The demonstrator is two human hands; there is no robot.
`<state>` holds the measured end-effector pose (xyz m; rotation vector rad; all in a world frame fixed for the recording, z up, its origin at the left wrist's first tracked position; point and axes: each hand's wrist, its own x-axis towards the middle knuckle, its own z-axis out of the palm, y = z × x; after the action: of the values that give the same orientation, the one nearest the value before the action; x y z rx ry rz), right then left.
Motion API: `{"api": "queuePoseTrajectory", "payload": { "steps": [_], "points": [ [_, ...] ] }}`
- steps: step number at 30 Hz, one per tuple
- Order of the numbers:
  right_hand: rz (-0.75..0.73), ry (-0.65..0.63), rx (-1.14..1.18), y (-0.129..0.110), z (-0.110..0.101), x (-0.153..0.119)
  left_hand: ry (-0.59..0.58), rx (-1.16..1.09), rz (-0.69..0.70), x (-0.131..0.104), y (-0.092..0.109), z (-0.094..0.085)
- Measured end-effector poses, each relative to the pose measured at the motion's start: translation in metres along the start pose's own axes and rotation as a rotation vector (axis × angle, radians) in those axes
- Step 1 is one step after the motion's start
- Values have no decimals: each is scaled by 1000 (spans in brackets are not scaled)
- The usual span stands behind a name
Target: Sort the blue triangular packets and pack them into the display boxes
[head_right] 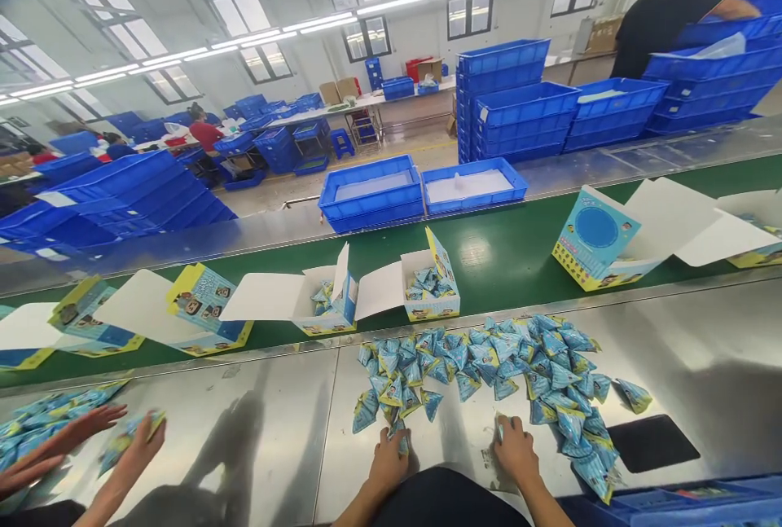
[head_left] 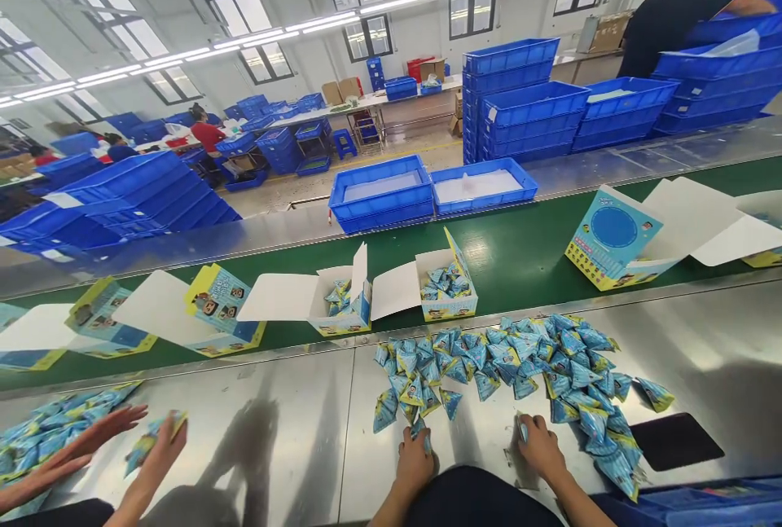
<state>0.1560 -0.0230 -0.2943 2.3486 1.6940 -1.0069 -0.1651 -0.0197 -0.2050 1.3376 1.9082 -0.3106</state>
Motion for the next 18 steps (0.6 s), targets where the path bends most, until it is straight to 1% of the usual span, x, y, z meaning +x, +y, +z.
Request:
{"api": "queuePoseTrajectory", "payload": {
  "steps": [2, 5, 8, 11, 14, 16, 18],
  "points": [
    [3, -31, 32, 6, 6, -7, -17, 3, 2, 1, -9, 8],
    [30, -44, 106, 16, 14, -20, 4, 0, -10, 0, -21, 14],
    [100, -27, 206, 29, 19, -31, 65, -2, -10, 1, -29, 15],
    [181, -11, 303, 43, 20, -40, 107, 19, -42, 5, -30, 12],
    [244, 9, 374, 50, 19, -50, 53, 99, -94, 10, -29, 7],
    [271, 21, 414, 47, 15, -57, 5, 148, -108, 10, -28, 2],
    [286, 32, 447, 40, 5, -64, -20, 179, -101, 7, -25, -6]
  ]
}}
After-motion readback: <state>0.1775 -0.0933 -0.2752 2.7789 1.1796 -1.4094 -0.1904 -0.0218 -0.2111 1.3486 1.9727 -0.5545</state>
